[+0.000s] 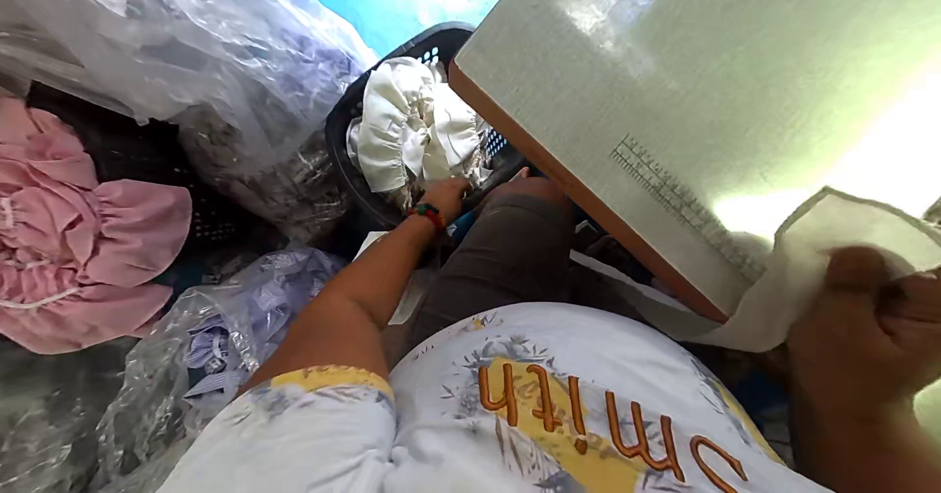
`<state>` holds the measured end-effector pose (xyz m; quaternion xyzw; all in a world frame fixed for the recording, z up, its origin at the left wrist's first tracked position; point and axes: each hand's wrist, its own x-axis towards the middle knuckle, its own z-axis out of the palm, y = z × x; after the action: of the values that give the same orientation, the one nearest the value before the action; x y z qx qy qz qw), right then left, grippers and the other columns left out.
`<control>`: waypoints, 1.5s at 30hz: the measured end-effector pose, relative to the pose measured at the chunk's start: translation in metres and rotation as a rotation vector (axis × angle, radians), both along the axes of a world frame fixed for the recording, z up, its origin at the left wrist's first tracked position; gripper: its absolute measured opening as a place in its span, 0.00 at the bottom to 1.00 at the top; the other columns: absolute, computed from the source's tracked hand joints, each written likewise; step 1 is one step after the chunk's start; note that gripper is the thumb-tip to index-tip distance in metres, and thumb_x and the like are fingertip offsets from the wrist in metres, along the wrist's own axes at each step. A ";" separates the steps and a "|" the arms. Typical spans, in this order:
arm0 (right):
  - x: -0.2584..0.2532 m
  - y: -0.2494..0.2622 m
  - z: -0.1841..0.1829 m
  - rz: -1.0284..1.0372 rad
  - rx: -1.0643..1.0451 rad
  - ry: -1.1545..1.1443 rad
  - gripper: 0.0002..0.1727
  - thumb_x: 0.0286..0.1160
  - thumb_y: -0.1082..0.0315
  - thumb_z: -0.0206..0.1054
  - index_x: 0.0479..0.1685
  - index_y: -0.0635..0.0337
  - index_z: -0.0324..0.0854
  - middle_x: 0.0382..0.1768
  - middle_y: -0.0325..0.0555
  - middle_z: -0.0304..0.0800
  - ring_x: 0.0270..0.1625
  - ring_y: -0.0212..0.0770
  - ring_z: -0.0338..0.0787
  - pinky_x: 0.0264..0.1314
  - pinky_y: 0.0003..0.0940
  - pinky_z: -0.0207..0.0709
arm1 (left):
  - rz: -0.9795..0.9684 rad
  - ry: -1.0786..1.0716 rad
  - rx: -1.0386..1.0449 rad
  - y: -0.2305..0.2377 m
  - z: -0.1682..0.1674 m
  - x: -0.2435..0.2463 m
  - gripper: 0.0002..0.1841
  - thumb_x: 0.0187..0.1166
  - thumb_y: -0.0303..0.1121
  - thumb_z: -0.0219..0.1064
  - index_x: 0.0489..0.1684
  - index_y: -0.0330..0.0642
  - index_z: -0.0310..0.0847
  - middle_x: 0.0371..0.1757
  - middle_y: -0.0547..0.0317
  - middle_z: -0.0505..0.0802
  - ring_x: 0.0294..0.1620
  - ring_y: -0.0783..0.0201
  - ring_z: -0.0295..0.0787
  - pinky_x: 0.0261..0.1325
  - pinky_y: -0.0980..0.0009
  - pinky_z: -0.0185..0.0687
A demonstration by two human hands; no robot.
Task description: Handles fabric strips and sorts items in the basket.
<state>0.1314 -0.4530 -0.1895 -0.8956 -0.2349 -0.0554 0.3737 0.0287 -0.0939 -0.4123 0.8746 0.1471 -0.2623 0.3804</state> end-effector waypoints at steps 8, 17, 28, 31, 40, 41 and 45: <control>-0.003 0.004 0.003 0.004 -0.045 -0.039 0.10 0.88 0.71 0.58 0.45 0.70 0.80 0.42 0.27 0.90 0.50 0.12 0.86 0.58 0.16 0.82 | -0.121 0.346 0.179 0.031 0.018 0.070 0.23 0.87 0.23 0.57 0.81 0.30 0.71 0.88 0.35 0.69 0.94 0.36 0.49 0.94 0.41 0.31; -0.002 -0.007 -0.004 -0.033 -0.078 -0.029 0.11 0.87 0.74 0.58 0.45 0.77 0.80 0.42 0.38 0.91 0.51 0.21 0.89 0.61 0.25 0.83 | -0.236 0.361 0.560 0.127 -0.074 -0.003 0.18 0.77 0.32 0.71 0.66 0.48 0.88 0.77 0.51 0.85 0.91 0.40 0.58 0.87 0.21 0.28; -0.002 -0.008 -0.004 -0.068 -0.130 -0.044 0.11 0.87 0.76 0.57 0.43 0.80 0.79 0.40 0.40 0.89 0.50 0.19 0.89 0.60 0.21 0.82 | 0.223 0.253 0.438 0.119 -0.051 0.019 0.24 0.82 0.39 0.64 0.75 0.40 0.80 0.80 0.33 0.78 0.88 0.34 0.63 0.87 0.24 0.35; -0.002 -0.007 -0.004 -0.070 -0.117 -0.033 0.11 0.87 0.76 0.57 0.43 0.80 0.79 0.41 0.39 0.90 0.52 0.20 0.89 0.61 0.22 0.82 | 0.242 0.088 0.541 0.091 -0.046 0.021 0.19 0.79 0.29 0.62 0.66 0.37 0.85 0.81 0.35 0.78 0.89 0.33 0.60 0.87 0.29 0.44; -0.002 0.000 0.000 -0.045 -0.119 -0.060 0.10 0.86 0.77 0.57 0.39 0.75 0.80 0.39 0.36 0.90 0.49 0.19 0.89 0.59 0.20 0.83 | -0.390 0.104 0.285 0.034 -0.022 0.031 0.42 0.77 0.14 0.61 0.93 0.64 0.60 0.95 0.43 0.57 0.91 0.22 0.44 0.86 0.26 0.38; -0.003 0.000 0.000 -0.051 -0.109 -0.053 0.10 0.87 0.76 0.58 0.41 0.74 0.81 0.40 0.33 0.90 0.50 0.17 0.89 0.59 0.20 0.82 | -0.369 0.169 0.238 0.031 -0.014 0.040 0.45 0.76 0.14 0.63 0.93 0.68 0.58 0.96 0.47 0.53 0.93 0.21 0.33 0.85 0.22 0.27; -0.004 0.009 0.003 -0.046 -0.101 -0.052 0.10 0.88 0.73 0.57 0.44 0.68 0.83 0.44 0.24 0.90 0.53 0.12 0.86 0.62 0.16 0.80 | -0.444 0.232 0.238 0.027 -0.021 0.065 0.39 0.78 0.18 0.65 0.93 0.52 0.60 0.97 0.48 0.49 0.95 0.27 0.27 0.81 0.17 0.17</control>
<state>0.1271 -0.4441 -0.1868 -0.9167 -0.2264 -0.0751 0.3205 0.0940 -0.0665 -0.4329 0.8880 0.0244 -0.4186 0.1887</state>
